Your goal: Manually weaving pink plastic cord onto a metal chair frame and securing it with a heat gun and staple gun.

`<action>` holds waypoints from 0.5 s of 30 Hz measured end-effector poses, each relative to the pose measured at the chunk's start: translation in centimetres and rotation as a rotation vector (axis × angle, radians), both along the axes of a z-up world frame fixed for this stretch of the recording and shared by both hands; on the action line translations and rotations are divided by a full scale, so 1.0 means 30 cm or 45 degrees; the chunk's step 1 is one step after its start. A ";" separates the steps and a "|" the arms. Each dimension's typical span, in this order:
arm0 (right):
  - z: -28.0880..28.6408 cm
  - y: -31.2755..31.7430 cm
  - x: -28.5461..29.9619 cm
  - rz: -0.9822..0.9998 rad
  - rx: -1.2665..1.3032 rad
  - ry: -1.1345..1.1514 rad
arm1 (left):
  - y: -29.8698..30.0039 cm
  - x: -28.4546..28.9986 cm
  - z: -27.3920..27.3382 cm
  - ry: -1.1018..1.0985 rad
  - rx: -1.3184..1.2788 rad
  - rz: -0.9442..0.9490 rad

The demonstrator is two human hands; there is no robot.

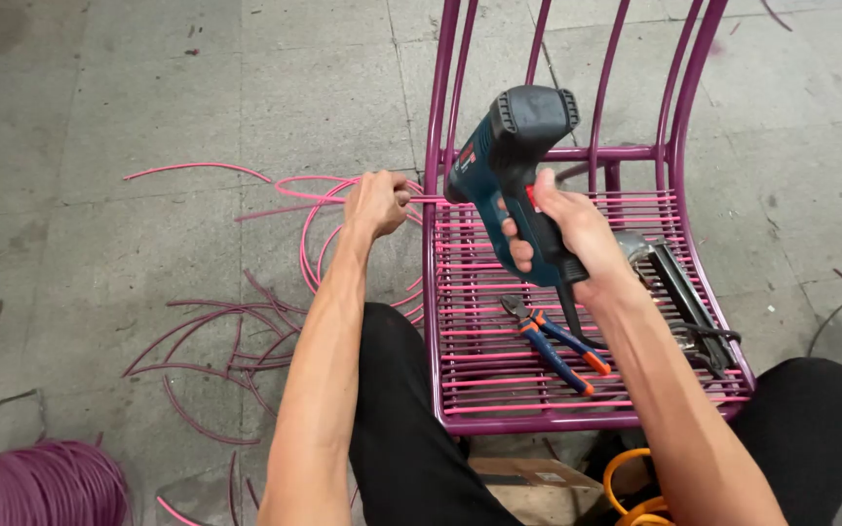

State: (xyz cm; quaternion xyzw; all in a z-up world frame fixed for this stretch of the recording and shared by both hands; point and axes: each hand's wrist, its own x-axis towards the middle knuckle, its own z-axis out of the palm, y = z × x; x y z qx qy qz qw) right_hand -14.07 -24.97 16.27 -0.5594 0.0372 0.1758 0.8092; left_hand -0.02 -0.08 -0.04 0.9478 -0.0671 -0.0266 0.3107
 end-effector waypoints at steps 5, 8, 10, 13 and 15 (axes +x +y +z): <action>0.035 -0.014 -0.016 -0.193 -0.283 0.038 | -0.011 -0.008 0.028 -0.034 -0.015 0.014; 0.036 -0.042 -0.013 -0.252 -0.346 0.018 | -0.006 -0.013 0.029 -0.047 -0.031 0.036; 0.027 -0.059 -0.007 -0.250 -0.305 0.004 | -0.005 -0.016 0.034 -0.050 -0.036 0.043; 0.014 -0.056 -0.001 -0.032 0.047 -0.003 | -0.011 -0.017 0.039 -0.021 -0.030 0.041; 0.017 -0.014 -0.001 -0.049 -0.023 0.026 | -0.004 -0.020 0.040 -0.030 -0.013 0.035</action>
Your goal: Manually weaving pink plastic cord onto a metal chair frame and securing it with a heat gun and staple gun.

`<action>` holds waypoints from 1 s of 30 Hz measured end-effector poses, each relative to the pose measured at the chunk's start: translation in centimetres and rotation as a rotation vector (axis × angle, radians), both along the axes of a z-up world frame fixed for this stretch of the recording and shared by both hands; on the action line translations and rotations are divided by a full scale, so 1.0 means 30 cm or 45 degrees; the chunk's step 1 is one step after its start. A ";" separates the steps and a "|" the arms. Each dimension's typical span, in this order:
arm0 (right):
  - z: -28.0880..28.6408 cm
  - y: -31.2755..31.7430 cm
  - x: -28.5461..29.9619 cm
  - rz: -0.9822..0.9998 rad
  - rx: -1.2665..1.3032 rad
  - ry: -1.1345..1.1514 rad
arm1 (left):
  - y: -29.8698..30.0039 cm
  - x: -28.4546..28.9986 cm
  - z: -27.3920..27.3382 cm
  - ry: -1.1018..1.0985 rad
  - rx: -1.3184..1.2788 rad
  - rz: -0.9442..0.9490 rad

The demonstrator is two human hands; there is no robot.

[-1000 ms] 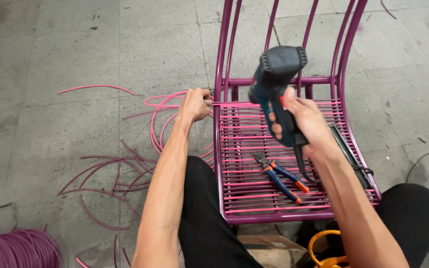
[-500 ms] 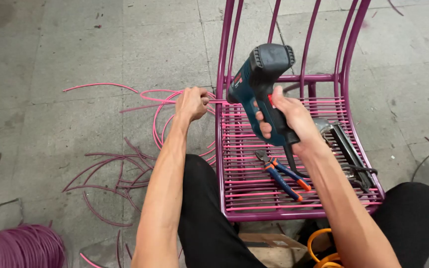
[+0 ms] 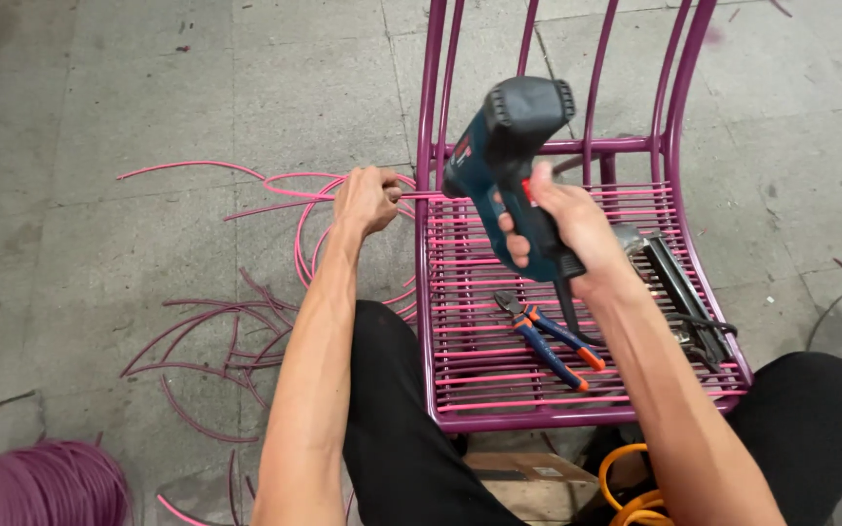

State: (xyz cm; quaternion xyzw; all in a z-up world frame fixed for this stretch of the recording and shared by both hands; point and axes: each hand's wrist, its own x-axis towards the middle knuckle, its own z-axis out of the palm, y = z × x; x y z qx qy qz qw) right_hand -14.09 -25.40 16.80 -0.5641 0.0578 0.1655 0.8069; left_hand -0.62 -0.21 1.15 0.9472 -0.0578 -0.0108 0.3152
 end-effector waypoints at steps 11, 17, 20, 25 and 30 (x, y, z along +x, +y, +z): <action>-0.028 -0.017 0.011 0.026 0.014 -0.047 | -0.001 -0.011 0.009 0.011 -0.033 -0.010; -0.028 -0.001 0.014 0.040 0.023 -0.044 | 0.005 -0.014 0.008 0.009 -0.090 0.005; -0.012 -0.006 0.015 0.030 0.004 -0.033 | 0.004 -0.009 0.010 0.022 -0.101 0.008; 0.008 -0.051 0.007 -0.057 -0.230 -0.026 | 0.003 -0.017 0.021 0.043 -0.097 0.020; 0.060 -0.089 -0.006 -0.217 -0.353 0.040 | 0.005 -0.011 0.014 0.017 -0.089 0.015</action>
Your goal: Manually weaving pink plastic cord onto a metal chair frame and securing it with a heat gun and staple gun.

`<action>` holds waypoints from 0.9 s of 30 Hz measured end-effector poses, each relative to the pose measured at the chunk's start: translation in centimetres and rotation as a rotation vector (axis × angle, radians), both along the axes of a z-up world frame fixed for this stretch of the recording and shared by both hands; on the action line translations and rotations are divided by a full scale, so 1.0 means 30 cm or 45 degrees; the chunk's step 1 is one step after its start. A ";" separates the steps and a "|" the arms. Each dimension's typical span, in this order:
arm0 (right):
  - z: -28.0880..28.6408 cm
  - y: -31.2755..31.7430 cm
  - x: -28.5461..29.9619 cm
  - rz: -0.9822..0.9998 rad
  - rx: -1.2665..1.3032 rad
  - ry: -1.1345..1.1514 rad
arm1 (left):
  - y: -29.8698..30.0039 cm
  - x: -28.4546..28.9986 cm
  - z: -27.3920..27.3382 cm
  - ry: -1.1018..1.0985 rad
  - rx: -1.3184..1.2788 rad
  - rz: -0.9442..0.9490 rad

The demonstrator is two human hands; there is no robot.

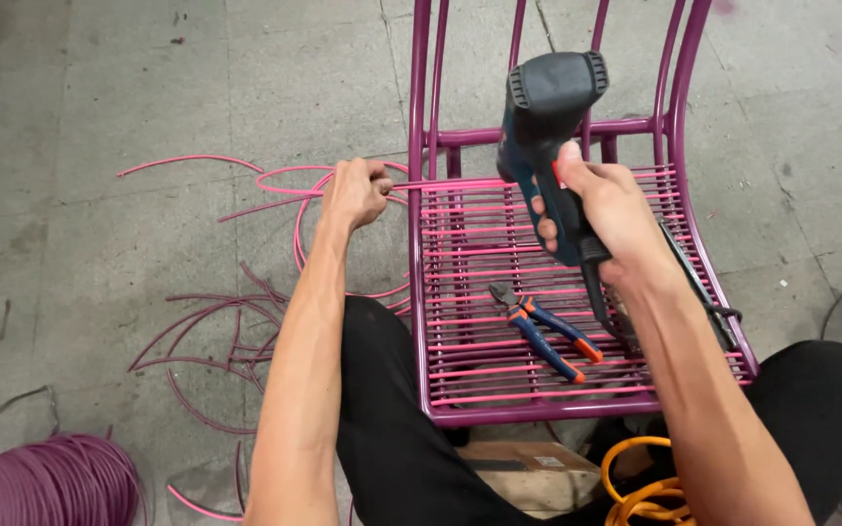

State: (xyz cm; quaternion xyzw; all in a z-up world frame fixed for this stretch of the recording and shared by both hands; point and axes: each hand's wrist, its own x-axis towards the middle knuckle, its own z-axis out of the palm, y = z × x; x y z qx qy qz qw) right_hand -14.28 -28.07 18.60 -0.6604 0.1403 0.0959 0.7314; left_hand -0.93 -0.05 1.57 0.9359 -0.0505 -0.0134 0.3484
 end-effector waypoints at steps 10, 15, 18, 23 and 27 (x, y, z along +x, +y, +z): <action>-0.042 0.024 0.025 0.245 0.422 -0.006 | 0.003 -0.009 0.015 0.031 0.012 0.000; 0.027 -0.205 -0.031 0.112 0.068 -0.069 | -0.009 -0.012 0.027 -0.044 0.040 -0.068; 0.095 -0.529 -0.099 0.070 -0.504 -0.187 | 0.000 0.007 -0.014 -0.082 0.086 -0.109; -0.335 -1.379 -0.027 -0.007 -1.193 -0.147 | -0.027 0.006 0.022 -0.062 0.136 -0.097; -0.727 -1.665 0.022 0.069 -1.711 -0.106 | -0.046 0.004 0.035 -0.018 0.200 -0.055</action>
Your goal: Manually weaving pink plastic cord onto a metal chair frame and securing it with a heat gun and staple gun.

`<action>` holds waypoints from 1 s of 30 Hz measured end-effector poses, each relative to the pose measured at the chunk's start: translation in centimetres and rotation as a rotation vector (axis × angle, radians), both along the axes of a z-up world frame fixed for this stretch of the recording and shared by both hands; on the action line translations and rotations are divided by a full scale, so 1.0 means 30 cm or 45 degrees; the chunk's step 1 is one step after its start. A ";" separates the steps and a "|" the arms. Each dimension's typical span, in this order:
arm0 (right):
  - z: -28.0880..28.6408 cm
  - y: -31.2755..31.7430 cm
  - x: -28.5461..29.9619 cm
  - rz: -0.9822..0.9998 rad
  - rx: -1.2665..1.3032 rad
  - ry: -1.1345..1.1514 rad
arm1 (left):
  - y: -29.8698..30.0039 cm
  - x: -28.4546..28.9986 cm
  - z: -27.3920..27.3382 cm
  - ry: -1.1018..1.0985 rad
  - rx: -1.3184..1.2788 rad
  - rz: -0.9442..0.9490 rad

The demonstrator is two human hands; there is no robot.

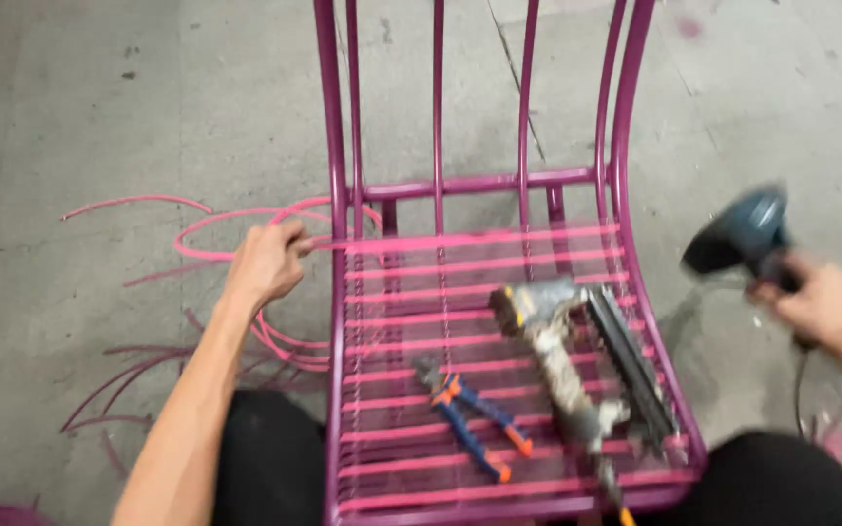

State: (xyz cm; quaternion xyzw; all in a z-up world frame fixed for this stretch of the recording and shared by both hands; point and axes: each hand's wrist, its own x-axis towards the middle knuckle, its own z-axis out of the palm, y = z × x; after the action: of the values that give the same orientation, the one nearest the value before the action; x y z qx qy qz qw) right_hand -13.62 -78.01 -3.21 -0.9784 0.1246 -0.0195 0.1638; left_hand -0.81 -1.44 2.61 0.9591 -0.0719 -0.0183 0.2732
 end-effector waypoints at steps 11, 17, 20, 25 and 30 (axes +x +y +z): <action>-0.974 -0.041 0.018 0.121 0.011 0.372 | -0.041 0.027 0.032 0.064 0.070 0.024; -0.819 -0.024 0.137 0.374 0.230 0.130 | -0.035 0.026 0.039 0.144 0.007 -0.062; -0.194 0.354 0.340 0.368 0.202 -0.200 | -0.018 0.031 0.002 0.125 -0.035 -0.109; 0.487 1.079 0.379 0.802 0.155 -0.410 | 0.008 0.050 -0.072 0.145 -0.186 -0.197; 0.290 1.559 0.450 1.387 0.150 -0.420 | 0.003 0.006 0.027 -0.146 -0.194 -0.330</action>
State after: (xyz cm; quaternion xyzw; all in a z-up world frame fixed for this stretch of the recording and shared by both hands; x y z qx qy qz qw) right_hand -0.11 -31.24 5.48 -0.8746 -0.4241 -0.0776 0.2219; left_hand -0.62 -1.35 3.43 0.9177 -0.2118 0.0068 0.3362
